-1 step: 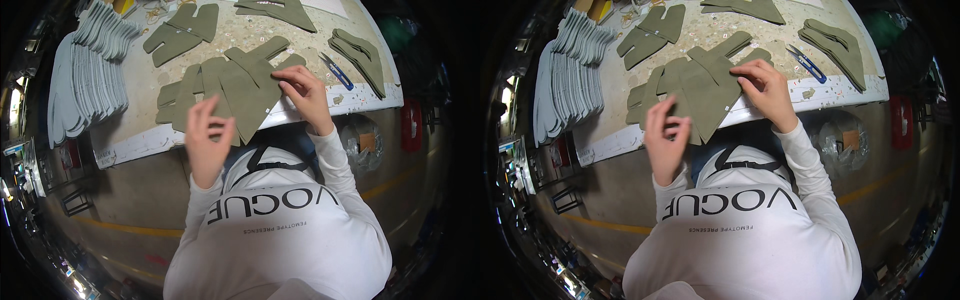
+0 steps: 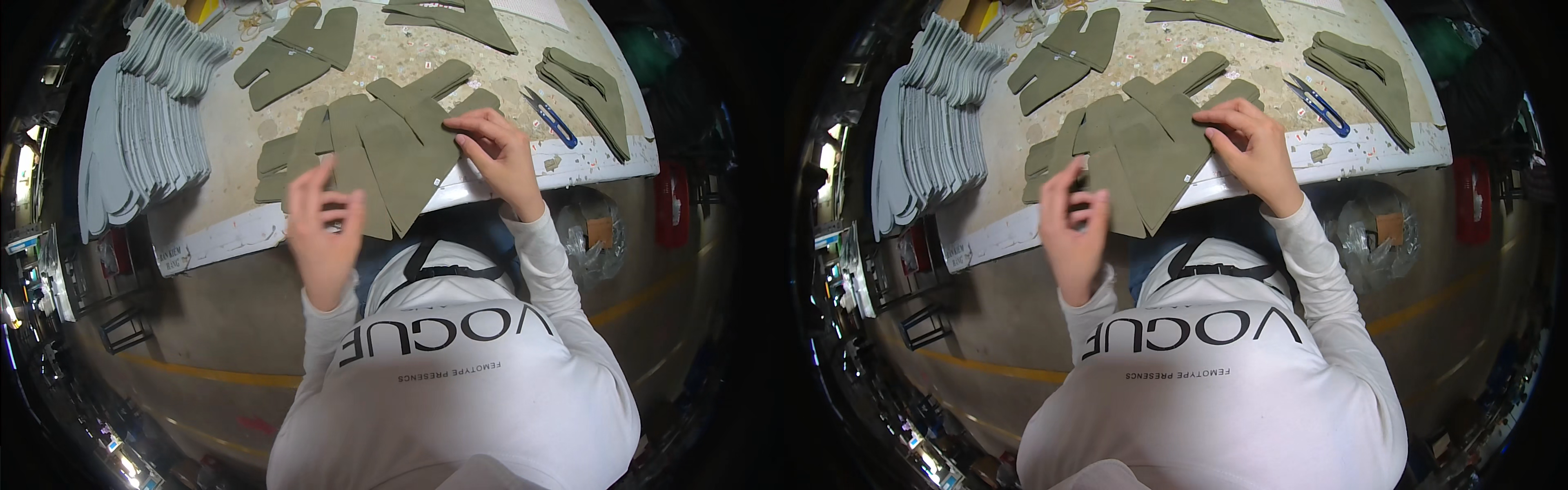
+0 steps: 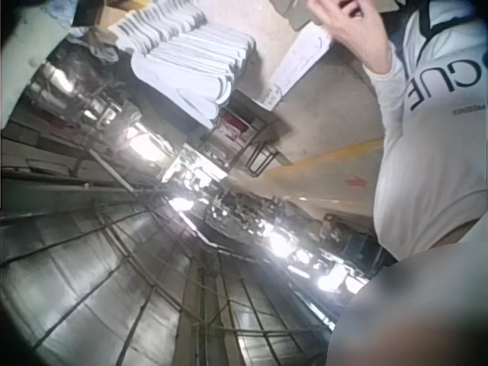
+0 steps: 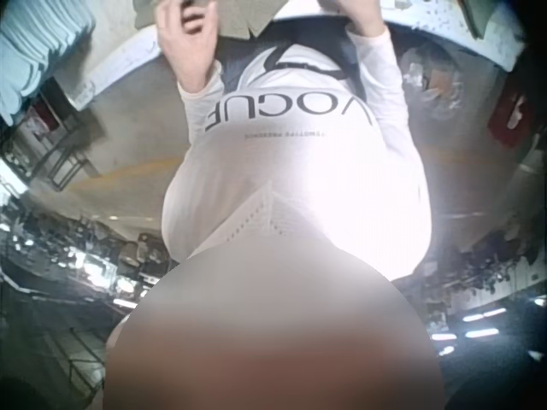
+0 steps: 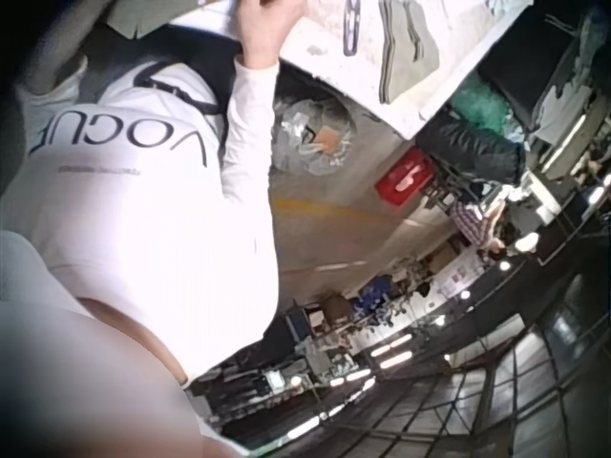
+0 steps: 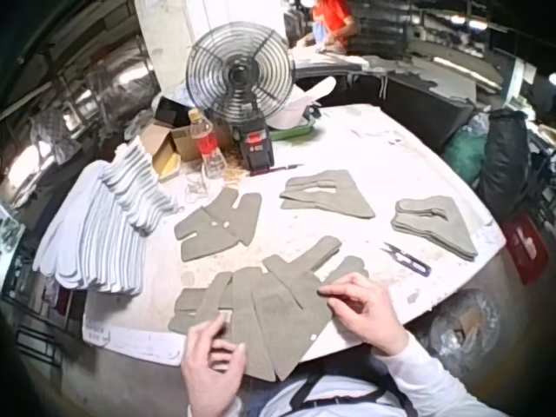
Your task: The person repeatedly picks up olive-green fabric pieces shaped like gloves, aligns them, and uses a utility knife to cut along the seams. The person then places the cut pieces into a separate pile on the table.
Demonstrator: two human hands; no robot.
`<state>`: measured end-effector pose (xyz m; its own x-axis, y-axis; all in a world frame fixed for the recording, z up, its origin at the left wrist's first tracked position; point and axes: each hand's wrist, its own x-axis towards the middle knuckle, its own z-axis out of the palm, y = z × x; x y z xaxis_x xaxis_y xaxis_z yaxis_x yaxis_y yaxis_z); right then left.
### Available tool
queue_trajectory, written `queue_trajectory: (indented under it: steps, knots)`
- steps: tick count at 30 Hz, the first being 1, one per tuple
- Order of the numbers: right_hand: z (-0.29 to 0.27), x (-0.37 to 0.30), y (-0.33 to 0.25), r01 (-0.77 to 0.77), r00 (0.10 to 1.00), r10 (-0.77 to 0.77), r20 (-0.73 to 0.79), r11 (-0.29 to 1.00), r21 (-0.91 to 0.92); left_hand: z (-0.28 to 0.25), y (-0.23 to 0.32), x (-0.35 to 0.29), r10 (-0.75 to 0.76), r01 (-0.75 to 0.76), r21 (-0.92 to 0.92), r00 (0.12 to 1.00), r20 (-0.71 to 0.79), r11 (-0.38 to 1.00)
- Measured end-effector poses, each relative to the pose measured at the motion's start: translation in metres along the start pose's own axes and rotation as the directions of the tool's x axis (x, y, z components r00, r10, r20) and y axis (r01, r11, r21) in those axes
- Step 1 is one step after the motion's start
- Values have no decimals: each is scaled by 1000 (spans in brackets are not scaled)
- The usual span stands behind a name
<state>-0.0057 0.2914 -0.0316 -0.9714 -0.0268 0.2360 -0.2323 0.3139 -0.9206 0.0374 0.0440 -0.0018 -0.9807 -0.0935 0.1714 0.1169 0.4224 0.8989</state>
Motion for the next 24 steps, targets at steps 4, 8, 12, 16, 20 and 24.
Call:
queue_trajectory:
  steps: [4, 8, 12, 16, 20, 24]
  knots:
    - [-3, 0, 4, -49, 998, 46, 38, 997, 61, -49, -22, 17, -56, 93, 204, 982, -183, 974]
    - [-5, 0, 3, -21, 998, 18, 67, 999, 39, -67, -44, 23, -139, 156, 244, 987, -87, 957]
    - [-2, -3, -5, -14, 1000, 12, -20, 993, -114, -65, -46, 24, -163, 167, 304, 986, -41, 938]
    - [0, 1, -9, -21, 995, -19, -96, 920, -392, -63, -41, 28, -187, 181, 399, 982, -23, 899]
    - [3, 6, -13, -66, 997, 50, -56, 942, -329, -59, -37, 25, -87, 94, 399, 996, -37, 912]
    - [13, -9, -29, -188, 982, 188, -23, 953, -239, -52, -35, 12, -315, 313, -68, 949, -21, 947]
